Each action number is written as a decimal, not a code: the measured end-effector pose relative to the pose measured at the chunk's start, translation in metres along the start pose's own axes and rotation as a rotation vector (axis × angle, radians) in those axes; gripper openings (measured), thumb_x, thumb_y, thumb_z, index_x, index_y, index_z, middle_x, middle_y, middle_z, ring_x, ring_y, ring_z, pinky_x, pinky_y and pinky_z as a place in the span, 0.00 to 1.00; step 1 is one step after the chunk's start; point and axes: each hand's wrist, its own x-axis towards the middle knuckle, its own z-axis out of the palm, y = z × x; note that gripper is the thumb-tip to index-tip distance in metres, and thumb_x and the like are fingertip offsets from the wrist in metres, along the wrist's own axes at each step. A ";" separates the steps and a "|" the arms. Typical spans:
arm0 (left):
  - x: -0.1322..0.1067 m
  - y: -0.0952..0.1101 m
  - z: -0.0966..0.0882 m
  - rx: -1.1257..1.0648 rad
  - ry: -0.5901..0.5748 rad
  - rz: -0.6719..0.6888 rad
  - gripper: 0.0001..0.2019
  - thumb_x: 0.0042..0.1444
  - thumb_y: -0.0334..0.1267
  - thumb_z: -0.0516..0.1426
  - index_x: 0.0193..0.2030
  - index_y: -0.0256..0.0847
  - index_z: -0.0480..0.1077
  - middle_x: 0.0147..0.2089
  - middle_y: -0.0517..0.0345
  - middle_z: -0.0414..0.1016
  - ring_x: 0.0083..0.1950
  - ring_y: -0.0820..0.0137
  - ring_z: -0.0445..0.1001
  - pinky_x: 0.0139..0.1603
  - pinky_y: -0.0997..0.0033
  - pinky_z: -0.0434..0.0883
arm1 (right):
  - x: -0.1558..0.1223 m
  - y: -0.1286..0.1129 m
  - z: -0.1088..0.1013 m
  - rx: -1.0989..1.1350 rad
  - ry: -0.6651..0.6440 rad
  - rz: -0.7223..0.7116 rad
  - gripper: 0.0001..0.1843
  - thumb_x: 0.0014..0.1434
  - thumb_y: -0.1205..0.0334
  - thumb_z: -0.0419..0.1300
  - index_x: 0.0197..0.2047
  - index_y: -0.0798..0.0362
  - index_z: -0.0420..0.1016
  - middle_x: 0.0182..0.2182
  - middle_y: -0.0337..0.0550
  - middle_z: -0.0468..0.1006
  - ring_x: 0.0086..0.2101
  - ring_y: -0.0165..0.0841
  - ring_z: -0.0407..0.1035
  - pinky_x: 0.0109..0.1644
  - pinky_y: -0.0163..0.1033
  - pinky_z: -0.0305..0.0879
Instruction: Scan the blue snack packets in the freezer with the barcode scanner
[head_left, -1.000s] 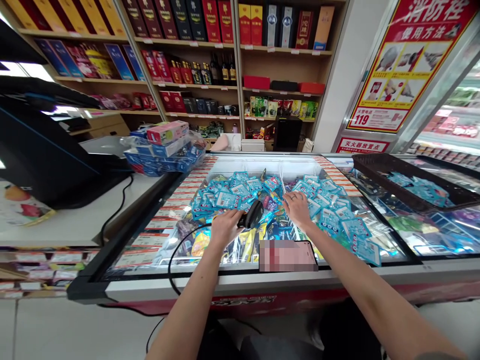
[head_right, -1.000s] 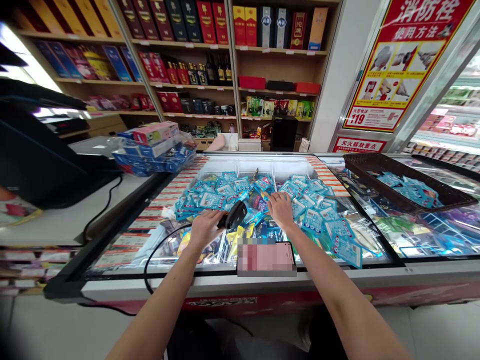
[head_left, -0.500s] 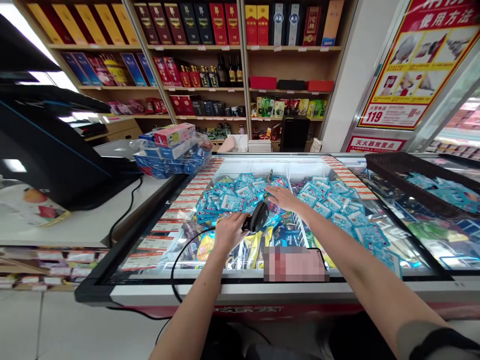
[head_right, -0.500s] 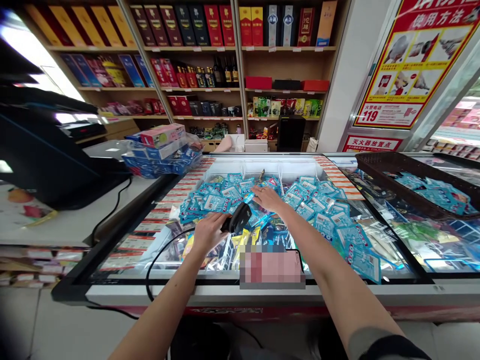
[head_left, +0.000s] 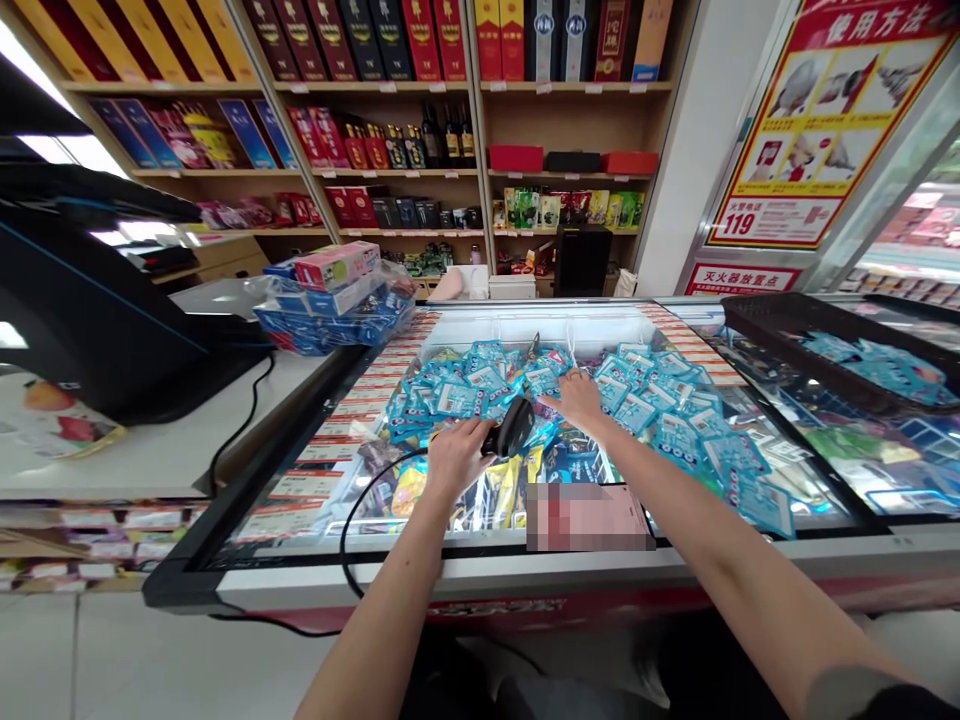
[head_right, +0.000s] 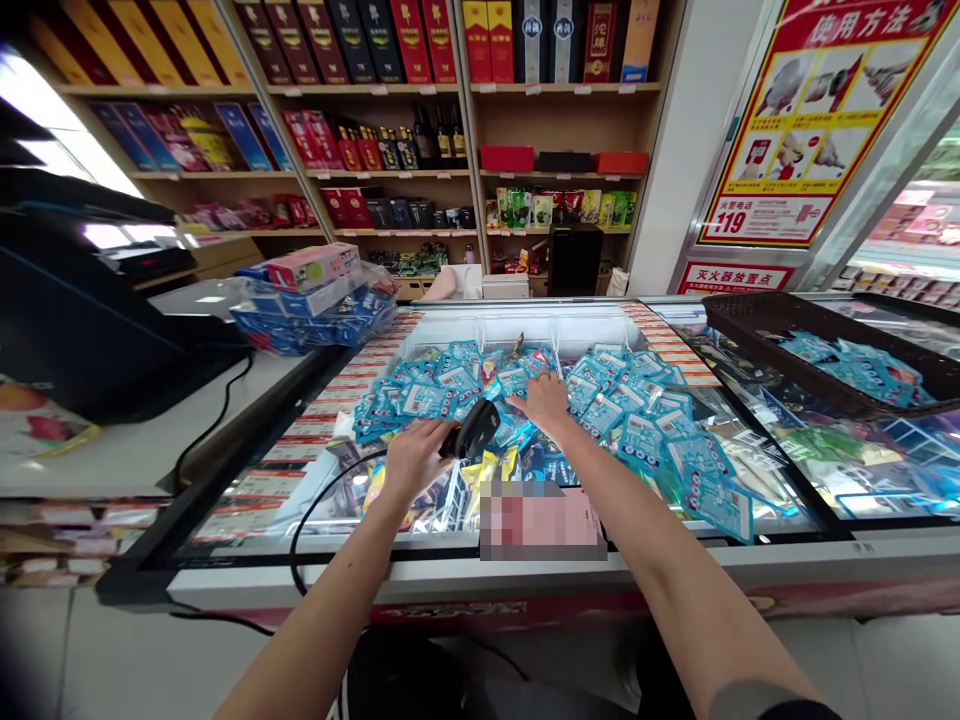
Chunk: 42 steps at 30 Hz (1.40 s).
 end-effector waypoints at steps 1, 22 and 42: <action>0.000 0.000 0.001 0.008 0.002 0.005 0.19 0.47 0.37 0.56 0.48 0.45 0.66 0.42 0.52 0.73 0.45 0.61 0.70 0.40 0.66 0.63 | 0.002 0.000 0.001 0.013 -0.025 0.012 0.30 0.50 0.38 0.54 0.42 0.57 0.71 0.43 0.56 0.71 0.48 0.44 0.61 0.49 0.45 0.57; 0.078 0.009 0.006 -0.241 -0.031 -0.193 0.18 0.49 0.57 0.53 0.39 0.48 0.72 0.33 0.59 0.76 0.34 0.65 0.73 0.25 0.73 0.57 | -0.019 0.050 0.001 0.615 0.291 0.189 0.19 0.59 0.59 0.45 0.52 0.52 0.63 0.37 0.42 0.75 0.31 0.32 0.69 0.38 0.36 0.63; 0.075 0.004 0.008 -0.176 -0.079 -0.063 0.16 0.51 0.50 0.53 0.44 0.46 0.70 0.40 0.58 0.76 0.37 0.66 0.73 0.27 0.74 0.57 | -0.007 0.060 0.006 0.686 0.332 0.200 0.16 0.57 0.57 0.49 0.48 0.53 0.65 0.33 0.42 0.74 0.28 0.33 0.68 0.35 0.38 0.63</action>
